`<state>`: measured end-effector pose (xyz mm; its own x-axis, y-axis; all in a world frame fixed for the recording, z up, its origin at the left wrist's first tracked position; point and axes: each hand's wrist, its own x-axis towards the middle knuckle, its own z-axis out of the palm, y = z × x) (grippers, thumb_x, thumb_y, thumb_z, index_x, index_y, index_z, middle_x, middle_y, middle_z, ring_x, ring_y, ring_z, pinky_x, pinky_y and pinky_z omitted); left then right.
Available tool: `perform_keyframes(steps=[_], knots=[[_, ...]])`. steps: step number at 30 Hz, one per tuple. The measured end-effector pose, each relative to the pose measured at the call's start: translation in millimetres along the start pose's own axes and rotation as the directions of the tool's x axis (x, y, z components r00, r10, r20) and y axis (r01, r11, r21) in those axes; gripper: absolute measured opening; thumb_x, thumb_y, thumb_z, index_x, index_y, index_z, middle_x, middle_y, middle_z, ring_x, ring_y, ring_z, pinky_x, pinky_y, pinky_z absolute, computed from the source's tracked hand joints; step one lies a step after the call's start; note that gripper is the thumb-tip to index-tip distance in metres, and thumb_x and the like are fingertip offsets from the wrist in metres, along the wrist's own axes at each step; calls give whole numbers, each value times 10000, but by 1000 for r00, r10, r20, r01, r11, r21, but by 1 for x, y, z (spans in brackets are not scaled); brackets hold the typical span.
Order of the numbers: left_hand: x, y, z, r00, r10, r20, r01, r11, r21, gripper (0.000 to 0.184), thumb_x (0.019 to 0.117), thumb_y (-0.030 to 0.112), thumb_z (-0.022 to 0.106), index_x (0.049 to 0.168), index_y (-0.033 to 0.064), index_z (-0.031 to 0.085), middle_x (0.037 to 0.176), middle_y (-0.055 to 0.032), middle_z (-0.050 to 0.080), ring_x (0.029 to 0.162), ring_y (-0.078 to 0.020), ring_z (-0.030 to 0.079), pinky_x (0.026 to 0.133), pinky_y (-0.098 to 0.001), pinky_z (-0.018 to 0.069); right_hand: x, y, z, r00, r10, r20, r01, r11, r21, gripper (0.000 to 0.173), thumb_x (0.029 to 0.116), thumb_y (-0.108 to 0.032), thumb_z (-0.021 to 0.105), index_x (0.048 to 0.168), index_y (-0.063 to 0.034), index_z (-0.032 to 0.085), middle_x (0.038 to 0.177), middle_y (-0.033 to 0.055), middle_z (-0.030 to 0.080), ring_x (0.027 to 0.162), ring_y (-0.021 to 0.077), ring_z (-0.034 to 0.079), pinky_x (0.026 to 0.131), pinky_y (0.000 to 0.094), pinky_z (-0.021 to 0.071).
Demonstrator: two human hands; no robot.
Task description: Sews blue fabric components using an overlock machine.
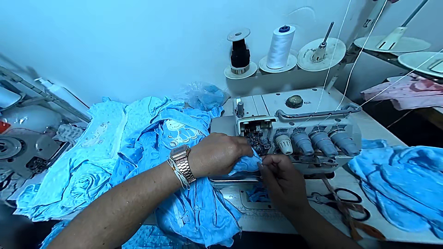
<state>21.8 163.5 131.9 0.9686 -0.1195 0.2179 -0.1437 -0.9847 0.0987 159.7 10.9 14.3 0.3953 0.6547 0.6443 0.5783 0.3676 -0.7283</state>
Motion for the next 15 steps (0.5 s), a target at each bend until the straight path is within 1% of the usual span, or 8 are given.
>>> perform_keyframes(steps=[2,4,6,7,9,10,12,15], knots=[[1,1,-1,997,-32,71,31,999,23,193,862,81,749,1055,67,744,982,-89,707,774,-239,707,622,-430,573,1,-1,-3,1000,0,22,-1,1000,14,139,1045,-218,501,1017,-132,606,780,-49,601,560,-24,538,514,133,493],[2,3,0,995,-49,89,42,995,88,128,855,111,774,973,74,741,936,-79,698,754,-235,701,604,-420,562,3,-3,-5,998,-9,55,8,1000,6,196,1029,-178,486,980,-122,667,918,-31,656,622,-28,570,548,125,508],[4,4,1,995,-47,84,36,992,123,54,864,117,759,853,78,724,870,-76,684,720,-236,688,573,-421,543,5,-6,-7,997,4,80,-1,999,-40,248,1007,-151,472,1002,-118,718,942,-27,661,625,-30,566,545,125,499],[5,5,-1,994,-56,90,47,995,93,58,870,113,751,830,82,723,859,-69,682,715,-229,684,572,-422,538,6,-7,-8,995,19,94,-13,998,-61,265,992,-140,471,1031,-114,732,944,-26,660,620,-32,559,542,125,494],[5,4,-8,990,-83,114,93,992,-87,30,883,89,748,857,76,741,893,-62,698,753,-202,683,618,-412,544,7,-10,-11,991,55,120,-46,996,-73,267,939,-134,510,1082,-107,734,933,-38,657,593,-47,516,521,114,459],[5,2,-10,989,-79,123,103,974,-201,17,882,71,745,870,68,734,907,-60,696,773,-179,670,648,-381,545,7,-11,-12,989,69,130,-62,996,-60,276,895,-136,549,1100,-102,730,908,-49,643,570,-57,471,501,104,416],[5,-4,-11,989,-53,142,106,909,-403,22,896,50,738,886,42,719,903,-63,671,768,-114,613,673,-269,514,8,-11,-13,985,68,157,-62,997,-42,278,858,-177,641,1110,-103,732,891,-59,626,556,-71,446,482,86,394],[4,-8,-6,987,-62,150,136,817,-560,20,911,25,715,909,15,699,891,-59,656,728,-44,565,637,-177,459,11,-11,-11,986,45,161,-36,998,-60,166,870,-240,705,989,-134,749,882,-71,616,570,-78,452,493,75,396]])
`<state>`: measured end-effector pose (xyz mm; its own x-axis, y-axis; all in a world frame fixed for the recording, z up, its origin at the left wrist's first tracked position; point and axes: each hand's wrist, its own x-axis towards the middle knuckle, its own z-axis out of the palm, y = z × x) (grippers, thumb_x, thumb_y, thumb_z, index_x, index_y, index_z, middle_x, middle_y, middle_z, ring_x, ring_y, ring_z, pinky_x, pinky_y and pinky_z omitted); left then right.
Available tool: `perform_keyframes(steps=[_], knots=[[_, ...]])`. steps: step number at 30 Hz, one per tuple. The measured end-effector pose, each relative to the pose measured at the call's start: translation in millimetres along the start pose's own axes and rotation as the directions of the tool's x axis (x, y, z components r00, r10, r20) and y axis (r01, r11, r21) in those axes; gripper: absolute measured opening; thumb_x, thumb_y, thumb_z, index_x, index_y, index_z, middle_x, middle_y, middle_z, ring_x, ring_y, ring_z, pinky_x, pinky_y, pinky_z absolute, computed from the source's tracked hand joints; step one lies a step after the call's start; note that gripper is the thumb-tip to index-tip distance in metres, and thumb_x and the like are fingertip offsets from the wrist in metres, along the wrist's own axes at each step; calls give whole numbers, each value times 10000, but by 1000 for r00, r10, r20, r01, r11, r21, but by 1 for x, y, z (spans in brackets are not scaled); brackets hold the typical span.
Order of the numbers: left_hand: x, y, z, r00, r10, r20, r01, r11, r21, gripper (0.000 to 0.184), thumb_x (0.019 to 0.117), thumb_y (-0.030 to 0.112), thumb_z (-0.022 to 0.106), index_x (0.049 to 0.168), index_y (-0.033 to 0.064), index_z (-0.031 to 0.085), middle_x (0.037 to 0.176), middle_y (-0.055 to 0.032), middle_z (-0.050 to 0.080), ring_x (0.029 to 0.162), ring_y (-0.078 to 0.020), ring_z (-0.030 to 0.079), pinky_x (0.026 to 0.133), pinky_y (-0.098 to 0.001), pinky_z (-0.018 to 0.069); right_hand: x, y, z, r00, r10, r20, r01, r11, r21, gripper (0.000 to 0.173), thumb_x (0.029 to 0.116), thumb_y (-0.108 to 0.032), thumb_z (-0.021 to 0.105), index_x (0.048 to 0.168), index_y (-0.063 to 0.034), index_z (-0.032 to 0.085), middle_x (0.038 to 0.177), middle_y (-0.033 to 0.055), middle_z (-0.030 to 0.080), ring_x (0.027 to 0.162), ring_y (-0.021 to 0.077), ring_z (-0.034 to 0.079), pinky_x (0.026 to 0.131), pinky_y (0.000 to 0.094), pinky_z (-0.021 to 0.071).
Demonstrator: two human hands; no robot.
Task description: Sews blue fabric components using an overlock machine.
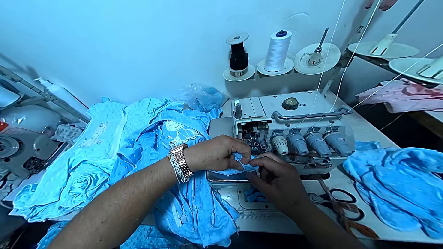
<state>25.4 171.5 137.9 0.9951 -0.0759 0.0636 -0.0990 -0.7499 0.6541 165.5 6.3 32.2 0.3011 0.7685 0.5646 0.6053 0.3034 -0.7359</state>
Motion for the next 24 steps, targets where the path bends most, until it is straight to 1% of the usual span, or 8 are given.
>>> perform_keyframes(steps=[2,3,5,7,10,14,20,24], knots=[[0,-1,3,1000,13,-18,-13,1000,15,25,911,31,717,924,14,704,889,-55,659,733,-45,570,645,-176,465,1,0,2,1000,3,-7,-3,1000,-8,114,876,-241,717,902,-134,747,882,-61,612,579,-73,457,505,76,403],[1,-1,3,1000,19,-15,-17,996,88,35,912,42,724,939,21,716,903,-62,676,770,-78,608,678,-213,503,0,0,3,1000,6,-5,-6,1000,-8,111,879,-237,719,872,-129,744,884,-55,605,587,-70,461,511,76,407],[1,6,4,1000,-15,17,9,941,338,50,916,82,733,957,55,742,949,-73,708,833,-177,684,712,-362,565,0,0,4,1000,-3,-11,3,1000,28,109,877,-223,727,831,-124,734,910,-45,612,604,-67,479,522,77,422],[2,13,6,998,-48,49,14,842,539,35,914,124,736,913,92,750,948,-68,701,804,-220,698,648,-434,563,-3,3,6,998,-47,-32,51,992,119,95,877,-189,731,815,-118,721,936,-34,644,624,-57,531,538,85,470],[-4,19,9,994,78,76,-107,808,579,87,890,110,726,803,103,730,802,-33,683,746,-201,677,621,-416,538,-21,12,12,980,-160,-115,179,967,179,111,919,-157,710,847,-73,709,915,-2,699,669,-40,584,583,95,499],[-17,20,24,980,195,43,-183,787,589,112,861,58,659,789,106,729,741,-4,664,725,-165,656,627,-352,512,-36,22,21,929,-317,-191,322,947,-2,174,987,-156,642,859,-41,664,1005,57,716,821,-7,651,713,91,525],[-25,24,42,971,233,-45,-135,698,703,184,917,68,578,788,119,699,741,-19,634,695,-185,631,571,-328,479,-26,25,27,924,-308,-226,307,951,-40,161,953,-125,612,812,-48,605,955,63,720,688,-8,606,606,89,481],[-19,32,68,958,236,-162,-29,641,767,225,937,60,547,752,103,667,714,-30,597,664,-196,581,554,-325,418,-23,24,31,938,-237,-254,261,963,64,208,943,-155,658,777,-47,593,935,50,723,655,-35,592,588,79,484]])
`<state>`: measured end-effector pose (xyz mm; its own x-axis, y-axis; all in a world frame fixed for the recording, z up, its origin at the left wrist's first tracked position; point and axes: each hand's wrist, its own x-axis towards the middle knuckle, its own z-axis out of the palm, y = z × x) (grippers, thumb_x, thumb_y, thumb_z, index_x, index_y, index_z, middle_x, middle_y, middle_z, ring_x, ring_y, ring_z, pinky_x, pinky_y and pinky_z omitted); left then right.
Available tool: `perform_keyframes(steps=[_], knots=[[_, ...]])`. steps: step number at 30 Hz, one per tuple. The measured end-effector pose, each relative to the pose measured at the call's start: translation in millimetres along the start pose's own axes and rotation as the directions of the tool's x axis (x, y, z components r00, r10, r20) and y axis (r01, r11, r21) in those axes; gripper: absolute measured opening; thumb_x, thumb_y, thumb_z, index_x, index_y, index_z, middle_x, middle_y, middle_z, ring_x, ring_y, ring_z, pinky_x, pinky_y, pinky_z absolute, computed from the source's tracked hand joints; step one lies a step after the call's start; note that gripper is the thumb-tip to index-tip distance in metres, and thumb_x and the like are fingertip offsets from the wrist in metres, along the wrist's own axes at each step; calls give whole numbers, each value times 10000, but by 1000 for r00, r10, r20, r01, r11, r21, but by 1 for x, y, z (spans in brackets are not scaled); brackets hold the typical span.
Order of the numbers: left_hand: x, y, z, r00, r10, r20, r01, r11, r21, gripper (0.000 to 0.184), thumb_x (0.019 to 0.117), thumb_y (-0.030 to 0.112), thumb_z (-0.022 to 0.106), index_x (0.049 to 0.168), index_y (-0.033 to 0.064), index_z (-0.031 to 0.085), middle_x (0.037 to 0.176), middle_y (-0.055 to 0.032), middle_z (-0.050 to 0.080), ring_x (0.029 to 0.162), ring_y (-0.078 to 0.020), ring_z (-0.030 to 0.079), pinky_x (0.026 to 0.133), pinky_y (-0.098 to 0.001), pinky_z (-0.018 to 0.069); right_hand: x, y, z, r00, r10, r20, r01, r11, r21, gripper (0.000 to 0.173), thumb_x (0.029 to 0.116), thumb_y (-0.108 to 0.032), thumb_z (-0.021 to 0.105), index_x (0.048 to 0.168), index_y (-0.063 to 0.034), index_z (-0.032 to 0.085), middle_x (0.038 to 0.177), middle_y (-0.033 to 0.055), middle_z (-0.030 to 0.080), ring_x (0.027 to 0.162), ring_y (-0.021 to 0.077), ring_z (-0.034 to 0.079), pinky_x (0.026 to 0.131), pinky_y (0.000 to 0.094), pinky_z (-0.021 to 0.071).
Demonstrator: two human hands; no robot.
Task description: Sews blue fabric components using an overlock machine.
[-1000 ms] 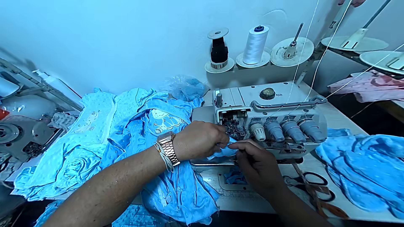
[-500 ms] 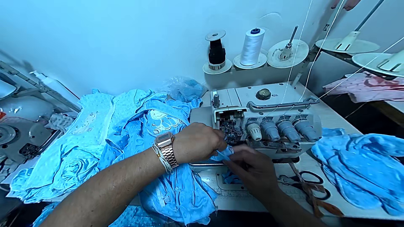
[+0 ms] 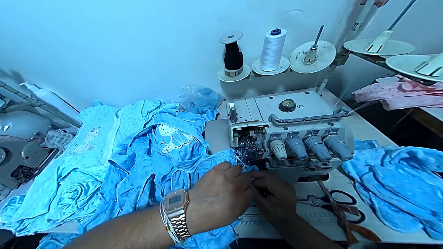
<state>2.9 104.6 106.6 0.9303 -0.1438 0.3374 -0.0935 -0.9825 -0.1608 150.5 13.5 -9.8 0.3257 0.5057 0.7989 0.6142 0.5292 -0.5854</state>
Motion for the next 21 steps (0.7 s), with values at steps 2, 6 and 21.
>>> perform_keyframes(steps=[2,6,21], knots=[[1,8,7,999,-27,-44,28,999,35,230,933,44,544,744,106,659,708,-20,582,668,-187,559,564,-315,403,-1,-1,2,999,32,-24,-30,998,59,167,925,-133,677,798,-49,607,938,39,724,696,-34,621,616,85,509],[0,0,5,996,-32,-80,26,997,-79,224,928,54,562,783,151,702,775,15,632,796,-177,592,689,-325,450,-6,-1,2,998,58,-16,-54,986,158,73,949,-129,682,907,-94,633,999,-7,725,761,-34,640,659,99,527],[4,-63,-5,972,-179,152,229,867,-442,79,920,70,696,965,28,746,919,-87,688,834,-189,675,742,-363,568,7,-20,0,951,308,-17,-300,939,170,96,1023,-196,602,1092,-146,648,821,-58,665,573,-16,567,506,129,497]])
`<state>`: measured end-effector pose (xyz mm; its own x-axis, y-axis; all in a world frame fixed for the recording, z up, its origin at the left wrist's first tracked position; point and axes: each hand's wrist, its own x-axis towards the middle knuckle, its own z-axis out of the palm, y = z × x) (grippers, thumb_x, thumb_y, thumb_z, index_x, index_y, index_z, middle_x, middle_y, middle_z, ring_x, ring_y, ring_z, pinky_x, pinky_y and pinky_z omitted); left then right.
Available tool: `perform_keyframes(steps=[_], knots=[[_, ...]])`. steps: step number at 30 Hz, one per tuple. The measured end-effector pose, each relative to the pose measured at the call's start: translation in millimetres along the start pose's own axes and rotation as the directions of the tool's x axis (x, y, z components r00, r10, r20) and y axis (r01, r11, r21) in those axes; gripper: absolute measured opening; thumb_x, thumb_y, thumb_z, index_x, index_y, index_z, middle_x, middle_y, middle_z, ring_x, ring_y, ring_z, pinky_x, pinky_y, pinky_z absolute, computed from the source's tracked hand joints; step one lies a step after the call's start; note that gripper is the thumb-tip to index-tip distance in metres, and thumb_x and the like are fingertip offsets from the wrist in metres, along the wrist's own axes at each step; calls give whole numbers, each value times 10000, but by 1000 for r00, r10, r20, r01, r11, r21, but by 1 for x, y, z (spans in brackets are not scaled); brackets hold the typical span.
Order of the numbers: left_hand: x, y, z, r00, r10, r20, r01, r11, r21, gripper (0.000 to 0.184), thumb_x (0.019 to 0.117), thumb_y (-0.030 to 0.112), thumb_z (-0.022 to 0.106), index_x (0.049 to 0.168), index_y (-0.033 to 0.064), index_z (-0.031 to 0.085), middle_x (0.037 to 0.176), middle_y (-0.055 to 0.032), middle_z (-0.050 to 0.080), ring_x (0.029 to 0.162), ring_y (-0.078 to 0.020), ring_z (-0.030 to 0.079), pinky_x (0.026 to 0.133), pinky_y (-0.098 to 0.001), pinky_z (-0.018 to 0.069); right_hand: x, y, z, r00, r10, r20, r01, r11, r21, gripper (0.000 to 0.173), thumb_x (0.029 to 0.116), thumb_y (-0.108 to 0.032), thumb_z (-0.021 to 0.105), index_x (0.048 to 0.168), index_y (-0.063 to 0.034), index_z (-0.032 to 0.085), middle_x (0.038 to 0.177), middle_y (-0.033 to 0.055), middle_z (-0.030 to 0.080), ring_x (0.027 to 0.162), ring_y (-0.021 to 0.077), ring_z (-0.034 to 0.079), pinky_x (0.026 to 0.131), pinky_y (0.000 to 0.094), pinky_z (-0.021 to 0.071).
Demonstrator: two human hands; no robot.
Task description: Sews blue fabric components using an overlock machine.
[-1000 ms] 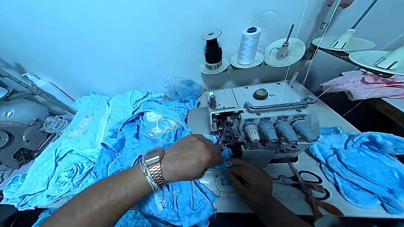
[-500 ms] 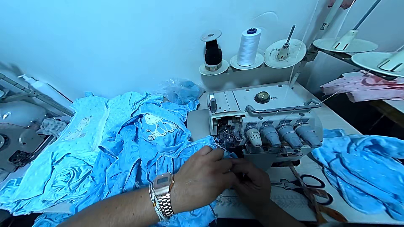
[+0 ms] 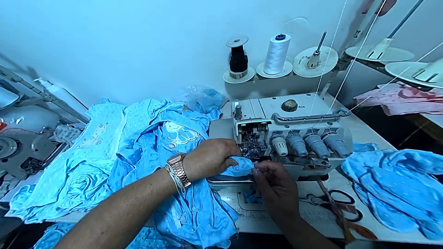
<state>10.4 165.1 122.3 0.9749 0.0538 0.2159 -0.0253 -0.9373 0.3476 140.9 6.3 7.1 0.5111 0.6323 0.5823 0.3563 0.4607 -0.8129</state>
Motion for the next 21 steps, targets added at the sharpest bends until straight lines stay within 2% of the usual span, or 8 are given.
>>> perform_keyframes(steps=[2,4,7,10,15,17,19,21], knots=[[-3,-4,5,998,42,-55,-50,987,-152,68,901,36,670,904,28,737,941,-65,662,894,-132,642,783,-279,545,0,1,-2,999,-28,38,29,999,-34,108,1034,-185,565,1049,-129,656,896,-44,661,618,-25,573,543,117,508],[-5,-6,5,996,59,-69,-78,944,-319,92,946,25,622,972,-9,703,1089,-95,675,1041,-118,642,914,-257,541,1,-1,-4,997,-27,67,30,998,-49,146,1024,-165,552,1039,-117,689,930,-25,667,643,-17,582,558,124,516],[-5,-5,5,999,5,-39,-19,934,-356,127,1020,92,556,1049,8,647,896,-36,667,812,-42,630,741,-205,527,2,-7,-5,993,36,109,-31,998,-49,152,947,-158,625,1085,-141,685,911,-43,653,579,-26,519,517,117,462],[1,0,2,1000,5,21,1,967,-255,137,1043,160,571,1029,30,612,759,-21,595,667,-71,569,621,-238,487,5,-7,-4,992,22,124,-9,995,-102,149,881,-231,753,994,-145,709,962,-54,680,580,-47,496,493,99,421],[8,-1,-8,994,7,105,21,964,-265,119,1004,104,619,1070,6,626,783,-37,608,666,-66,561,630,-220,484,6,-5,-2,992,-98,77,111,975,-193,152,874,-233,768,920,-97,717,869,-34,684,572,-67,499,500,73,422],[6,-6,-11,990,-13,141,61,936,-346,182,949,-17,614,1131,-20,615,864,-61,650,720,-67,603,676,-216,519,5,-6,-1,998,-62,30,65,989,-129,127,890,-195,743,961,-106,685,731,-68,630,538,-65,492,493,79,424],[4,-9,-15,981,-59,185,130,906,-402,240,928,-82,591,1162,-30,599,947,-78,678,796,-68,650,737,-225,552,3,-11,-2,998,60,24,-60,998,-2,114,915,-153,707,1010,-147,644,781,-65,678,536,-32,553,488,111,482],[2,-11,-12,987,-72,146,120,927,-354,209,919,-79,602,1120,-31,633,907,-79,683,783,-73,647,731,-232,545,4,-17,-3,977,205,65,-211,970,120,189,905,-124,708,1059,-181,614,852,-42,698,542,13,581,489,141,500]])
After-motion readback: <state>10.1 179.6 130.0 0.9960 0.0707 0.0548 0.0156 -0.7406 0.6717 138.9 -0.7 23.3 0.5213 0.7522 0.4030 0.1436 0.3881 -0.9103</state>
